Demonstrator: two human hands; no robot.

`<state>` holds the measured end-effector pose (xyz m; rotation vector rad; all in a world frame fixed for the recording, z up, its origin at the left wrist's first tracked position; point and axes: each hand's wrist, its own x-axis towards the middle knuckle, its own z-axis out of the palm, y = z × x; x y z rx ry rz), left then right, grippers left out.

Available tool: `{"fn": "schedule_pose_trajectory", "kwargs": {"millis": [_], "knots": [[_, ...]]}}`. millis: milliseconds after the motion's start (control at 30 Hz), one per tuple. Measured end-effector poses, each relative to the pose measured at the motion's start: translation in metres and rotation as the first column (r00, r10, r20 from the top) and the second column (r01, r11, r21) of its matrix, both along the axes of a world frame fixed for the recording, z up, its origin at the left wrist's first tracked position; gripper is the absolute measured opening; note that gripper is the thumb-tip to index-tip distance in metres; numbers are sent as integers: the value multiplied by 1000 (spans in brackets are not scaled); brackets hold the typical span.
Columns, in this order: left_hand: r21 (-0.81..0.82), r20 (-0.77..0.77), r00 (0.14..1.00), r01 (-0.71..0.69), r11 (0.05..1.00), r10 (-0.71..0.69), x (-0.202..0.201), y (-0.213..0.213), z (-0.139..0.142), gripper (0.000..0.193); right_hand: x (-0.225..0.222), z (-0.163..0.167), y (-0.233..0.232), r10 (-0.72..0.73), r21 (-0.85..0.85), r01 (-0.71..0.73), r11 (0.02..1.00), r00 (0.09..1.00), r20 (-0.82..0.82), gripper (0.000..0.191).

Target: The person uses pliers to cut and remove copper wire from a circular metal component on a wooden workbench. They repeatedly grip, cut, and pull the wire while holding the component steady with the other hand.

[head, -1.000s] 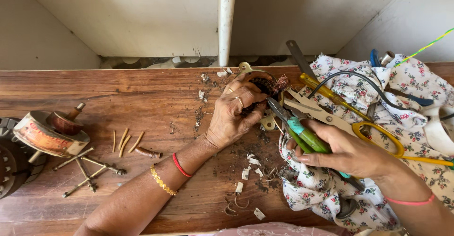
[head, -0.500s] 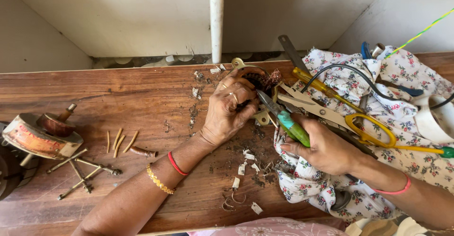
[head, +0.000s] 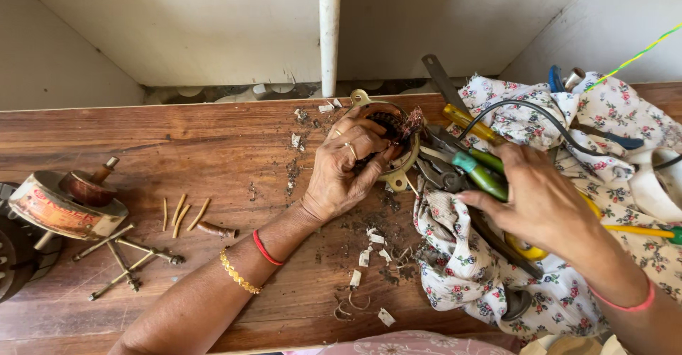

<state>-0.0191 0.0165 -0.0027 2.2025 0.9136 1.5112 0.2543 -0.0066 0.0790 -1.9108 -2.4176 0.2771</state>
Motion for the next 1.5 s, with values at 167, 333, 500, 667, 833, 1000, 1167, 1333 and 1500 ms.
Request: {"fn": "schedule_pose_trajectory", "kwargs": {"millis": [167,333,500,667,833,1000,1167,1333,1500], "knots": [[9,42,999,14,1000,-14,0,-1,5,16,-24,9,5,429,515,-282,810,883,-190,57],[40,51,998,29,999,-31,0,-2,10,24,-68,-11,40,621,549,-442,710,760,-191,37],[5,59,998,-25,1000,25,6,-5,7,20,-62,-22,45,631,543,-394,742,682,-369,25],[33,51,997,-62,998,60,8,-8,7,16,-66,-31,41,643,605,-352,714,673,-367,19],[62,54,996,-76,995,72,10,-11,8,16,-68,-35,36,645,667,-354,656,721,-252,11],[11,109,994,-16,1000,15,6,-11,5,15,-71,-36,37,617,701,-347,623,769,-168,10],[-76,167,985,57,995,-44,5,-11,1,14,-68,-38,42,557,579,-253,775,708,-435,8],[-75,158,987,49,996,-37,3,-12,-2,9,-62,-39,47,565,538,-268,799,640,-520,8],[-91,168,984,74,993,-58,2,-11,-2,6,-61,-39,48,580,536,-275,798,588,-564,5]]}}
